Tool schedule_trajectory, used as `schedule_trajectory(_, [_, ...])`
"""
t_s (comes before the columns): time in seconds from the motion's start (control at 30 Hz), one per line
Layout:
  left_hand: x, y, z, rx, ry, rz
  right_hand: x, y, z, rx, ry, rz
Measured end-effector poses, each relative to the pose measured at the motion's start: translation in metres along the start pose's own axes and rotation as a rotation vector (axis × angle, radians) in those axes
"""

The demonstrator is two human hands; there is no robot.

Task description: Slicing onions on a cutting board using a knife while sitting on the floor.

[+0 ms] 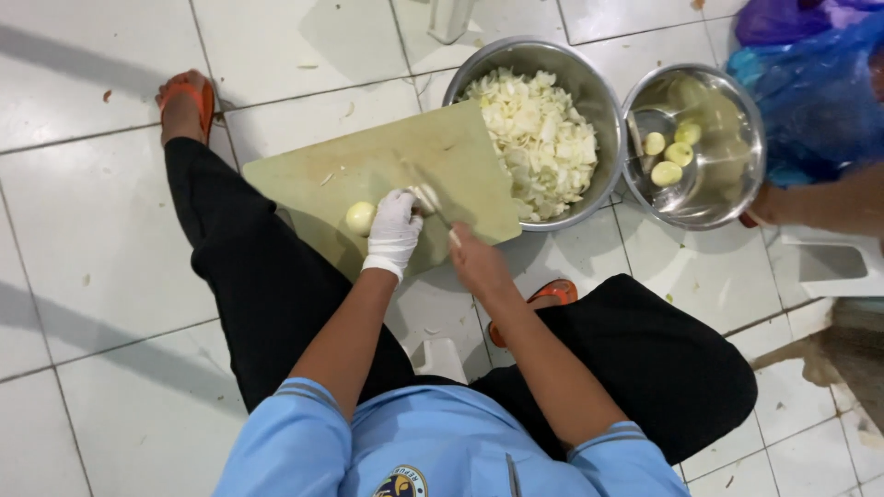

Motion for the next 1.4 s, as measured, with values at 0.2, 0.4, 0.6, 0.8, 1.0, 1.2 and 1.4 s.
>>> schedule_trajectory(0.2, [0.000,0.001,0.000,0.032,-0.057,0.027,0.003,0.006,0.012,-0.345,-0.154,-0.050])
schedule_trajectory(0.4, [0.002,0.000,0.000,0.026,-0.043,-0.041,0.002,0.002,0.025,-0.621,-0.389,-0.489])
schedule_trajectory(0.6, [0.003,0.008,0.010,-0.099,-0.096,-0.008,0.051,0.041,-0.046,0.112,-0.089,-0.025])
schedule_trajectory(0.8, [0.007,0.005,0.005,-0.086,-0.168,0.014,0.035,0.018,-0.054,0.467,0.061,-0.143])
schedule_trajectory(1.0, [0.007,0.007,0.010,-0.057,-0.192,0.001,-0.002,-0.009,0.013,0.027,-0.029,-0.054])
schedule_trajectory(1.2, [0.006,-0.010,-0.004,-0.090,-0.192,0.014,-0.004,-0.004,0.029,0.102,0.001,-0.054])
schedule_trajectory(1.4, [0.007,-0.009,-0.001,-0.095,-0.204,-0.002,0.007,0.013,-0.001,0.475,-0.033,-0.070])
Point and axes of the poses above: each hand's wrist, its own x-axis towards the middle knuckle, its own y-axis out of the palm, z = x × y, the point moved 8 cm from there along x, towards the middle knuckle, and after that the axes turned 9 degrees about -y, right-handed, at the moved point
